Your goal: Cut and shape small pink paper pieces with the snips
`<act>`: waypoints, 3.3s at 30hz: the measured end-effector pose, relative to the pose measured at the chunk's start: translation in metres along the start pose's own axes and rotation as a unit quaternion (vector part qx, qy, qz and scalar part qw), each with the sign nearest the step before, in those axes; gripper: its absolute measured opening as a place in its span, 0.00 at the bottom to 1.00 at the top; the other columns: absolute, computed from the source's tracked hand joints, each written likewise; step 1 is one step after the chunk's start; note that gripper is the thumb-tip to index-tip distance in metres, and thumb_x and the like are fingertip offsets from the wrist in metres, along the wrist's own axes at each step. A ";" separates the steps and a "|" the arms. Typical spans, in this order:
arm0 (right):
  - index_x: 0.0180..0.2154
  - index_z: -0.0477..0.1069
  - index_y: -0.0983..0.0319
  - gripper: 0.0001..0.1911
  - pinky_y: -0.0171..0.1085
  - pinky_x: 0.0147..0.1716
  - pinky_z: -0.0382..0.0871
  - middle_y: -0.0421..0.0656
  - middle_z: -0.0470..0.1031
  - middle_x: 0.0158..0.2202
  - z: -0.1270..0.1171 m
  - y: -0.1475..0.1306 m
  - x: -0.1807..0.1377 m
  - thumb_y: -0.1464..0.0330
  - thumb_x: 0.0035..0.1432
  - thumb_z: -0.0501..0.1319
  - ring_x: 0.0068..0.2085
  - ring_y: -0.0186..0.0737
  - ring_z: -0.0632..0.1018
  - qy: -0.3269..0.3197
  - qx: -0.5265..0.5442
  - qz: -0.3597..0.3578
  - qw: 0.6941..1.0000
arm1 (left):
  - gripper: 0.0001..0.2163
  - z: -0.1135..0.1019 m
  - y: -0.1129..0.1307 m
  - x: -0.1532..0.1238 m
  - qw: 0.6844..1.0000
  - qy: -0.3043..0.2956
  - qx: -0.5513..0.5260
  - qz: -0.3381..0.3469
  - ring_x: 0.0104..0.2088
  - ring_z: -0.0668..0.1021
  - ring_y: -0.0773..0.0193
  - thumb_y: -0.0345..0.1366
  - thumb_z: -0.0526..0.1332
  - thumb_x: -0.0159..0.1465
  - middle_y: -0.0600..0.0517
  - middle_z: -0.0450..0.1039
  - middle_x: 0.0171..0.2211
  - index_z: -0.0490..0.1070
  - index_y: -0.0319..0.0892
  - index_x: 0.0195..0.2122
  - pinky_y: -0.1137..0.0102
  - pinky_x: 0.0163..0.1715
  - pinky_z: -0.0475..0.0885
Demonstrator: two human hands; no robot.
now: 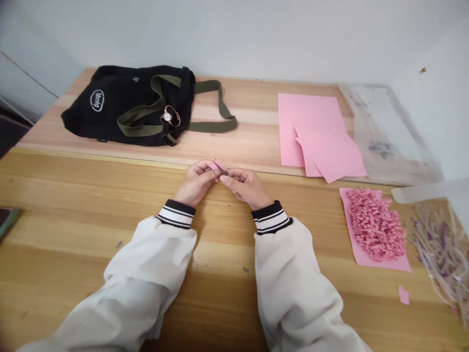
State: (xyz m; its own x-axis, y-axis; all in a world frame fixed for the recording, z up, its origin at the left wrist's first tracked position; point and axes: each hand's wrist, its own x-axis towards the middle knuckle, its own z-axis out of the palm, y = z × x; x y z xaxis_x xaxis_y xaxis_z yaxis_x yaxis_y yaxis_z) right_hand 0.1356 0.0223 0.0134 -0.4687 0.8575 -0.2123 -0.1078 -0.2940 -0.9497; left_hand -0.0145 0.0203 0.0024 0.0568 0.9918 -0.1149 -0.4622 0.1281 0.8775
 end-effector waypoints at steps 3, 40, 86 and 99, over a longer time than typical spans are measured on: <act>0.33 0.74 0.66 0.21 0.28 0.12 0.40 0.29 0.54 0.14 0.000 0.000 0.000 0.55 0.46 0.69 0.14 0.22 0.53 0.001 0.001 0.003 1.000 | 0.13 0.000 0.000 0.000 1.000 0.002 0.001 -0.004 0.22 0.70 0.75 0.37 0.74 0.42 0.55 0.74 0.22 0.73 0.38 0.23 0.75 0.27 0.66; 0.32 0.74 0.65 0.21 0.28 0.12 0.41 0.30 0.55 0.15 -0.002 0.002 0.000 0.54 0.46 0.69 0.15 0.22 0.53 0.010 0.007 0.005 1.000 | 0.12 0.002 0.003 -0.002 1.000 -0.002 0.013 -0.011 0.21 0.70 0.74 0.38 0.73 0.44 0.56 0.71 0.19 0.72 0.38 0.22 0.74 0.27 0.64; 0.30 0.71 0.64 0.20 0.27 0.11 0.42 0.30 0.57 0.14 -0.001 0.003 0.001 0.54 0.45 0.69 0.14 0.22 0.54 0.016 0.002 0.003 1.000 | 0.13 -0.001 -0.001 0.000 1.000 0.016 0.001 -0.002 0.23 0.71 0.74 0.36 0.74 0.41 0.55 0.74 0.22 0.74 0.38 0.23 0.74 0.28 0.66; 0.31 0.71 0.65 0.21 0.27 0.11 0.42 0.30 0.57 0.14 -0.001 0.001 0.000 0.54 0.45 0.69 0.14 0.22 0.55 0.011 0.005 0.003 1.000 | 0.11 -0.001 -0.001 0.000 1.000 0.014 0.001 0.000 0.23 0.71 0.74 0.35 0.74 0.42 0.54 0.76 0.24 0.74 0.38 0.23 0.74 0.29 0.66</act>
State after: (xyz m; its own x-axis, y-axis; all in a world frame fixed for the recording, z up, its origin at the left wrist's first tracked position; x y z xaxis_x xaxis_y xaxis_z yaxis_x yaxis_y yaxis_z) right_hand 0.1364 0.0224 0.0120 -0.4497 0.8648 -0.2231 -0.1134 -0.3031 -0.9462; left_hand -0.0148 0.0201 0.0013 0.0328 0.9912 -0.1280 -0.4604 0.1286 0.8784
